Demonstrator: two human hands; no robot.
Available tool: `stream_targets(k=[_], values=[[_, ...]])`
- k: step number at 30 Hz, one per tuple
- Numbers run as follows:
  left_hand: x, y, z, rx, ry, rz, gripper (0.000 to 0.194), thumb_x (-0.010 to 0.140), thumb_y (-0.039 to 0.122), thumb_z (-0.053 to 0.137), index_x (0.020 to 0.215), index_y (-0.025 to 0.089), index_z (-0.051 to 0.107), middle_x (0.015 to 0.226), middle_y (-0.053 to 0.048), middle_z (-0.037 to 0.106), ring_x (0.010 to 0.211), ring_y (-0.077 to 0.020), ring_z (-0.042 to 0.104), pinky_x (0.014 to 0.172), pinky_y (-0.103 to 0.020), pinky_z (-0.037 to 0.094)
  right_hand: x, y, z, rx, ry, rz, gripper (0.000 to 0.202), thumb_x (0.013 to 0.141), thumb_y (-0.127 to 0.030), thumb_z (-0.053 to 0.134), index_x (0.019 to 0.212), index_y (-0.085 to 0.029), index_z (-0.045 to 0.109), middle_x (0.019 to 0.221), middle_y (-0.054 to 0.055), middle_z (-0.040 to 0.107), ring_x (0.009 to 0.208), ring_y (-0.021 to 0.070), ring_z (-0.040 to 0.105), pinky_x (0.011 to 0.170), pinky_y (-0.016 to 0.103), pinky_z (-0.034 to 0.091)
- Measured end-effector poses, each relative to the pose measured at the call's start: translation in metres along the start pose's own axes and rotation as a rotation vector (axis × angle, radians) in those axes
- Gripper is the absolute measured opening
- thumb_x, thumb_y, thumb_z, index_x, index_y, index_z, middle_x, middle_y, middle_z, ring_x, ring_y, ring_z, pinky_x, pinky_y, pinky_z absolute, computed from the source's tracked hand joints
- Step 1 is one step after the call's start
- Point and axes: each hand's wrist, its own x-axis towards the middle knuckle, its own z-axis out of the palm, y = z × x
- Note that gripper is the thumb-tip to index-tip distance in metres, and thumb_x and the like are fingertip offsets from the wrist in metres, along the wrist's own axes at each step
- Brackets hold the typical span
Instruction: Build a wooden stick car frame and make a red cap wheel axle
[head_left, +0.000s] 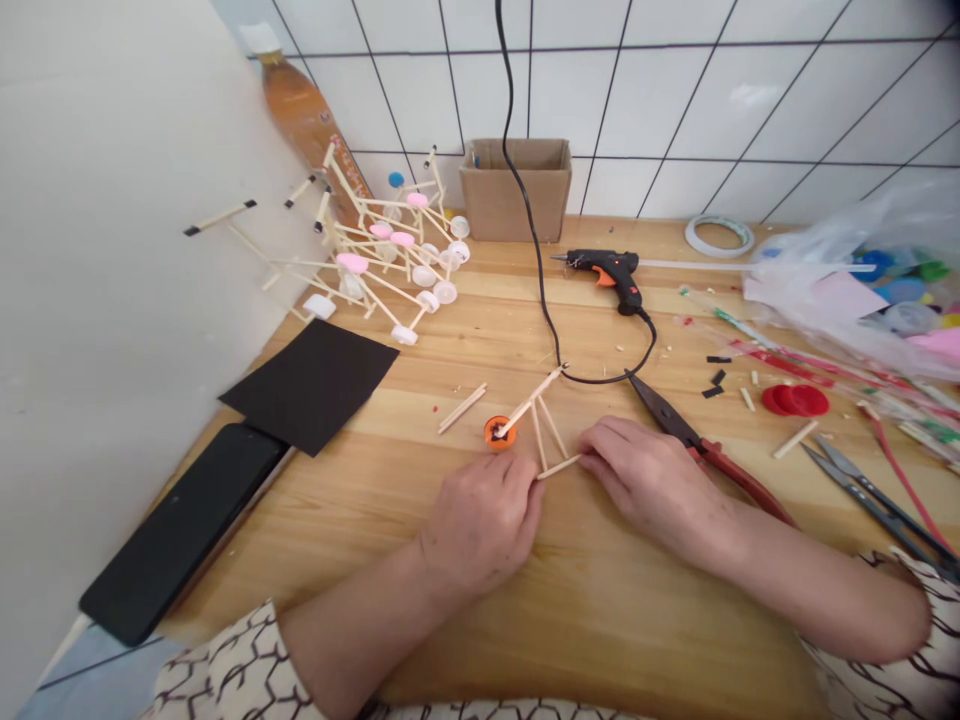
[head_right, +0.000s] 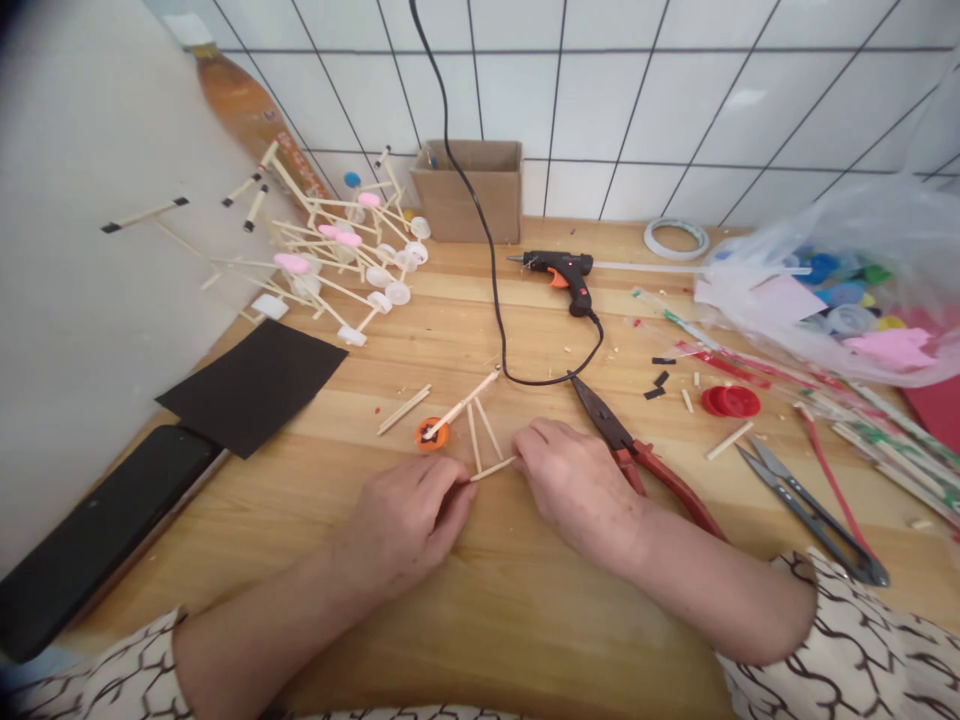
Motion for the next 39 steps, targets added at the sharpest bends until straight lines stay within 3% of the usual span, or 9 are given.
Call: stream_targets(k=[39], values=[[-0.0011, -0.0007, -0.0018, 0.002, -0.010, 0.008, 0.020, 0.089, 0.017, 0.040, 0.075, 0.016, 0.054, 0.068, -0.006, 0.060, 0.060, -0.0174, 0.054, 0.055, -0.028, 0.041, 0.0010, 0.0010, -0.0006, 0.000, -0.022, 0.016, 0.017, 0.086, -0.010, 0.047, 0.078, -0.016, 0.061, 0.075, 0.006, 0.063, 0.070, 0.0187, 0.060, 0.061, 0.028, 0.045]])
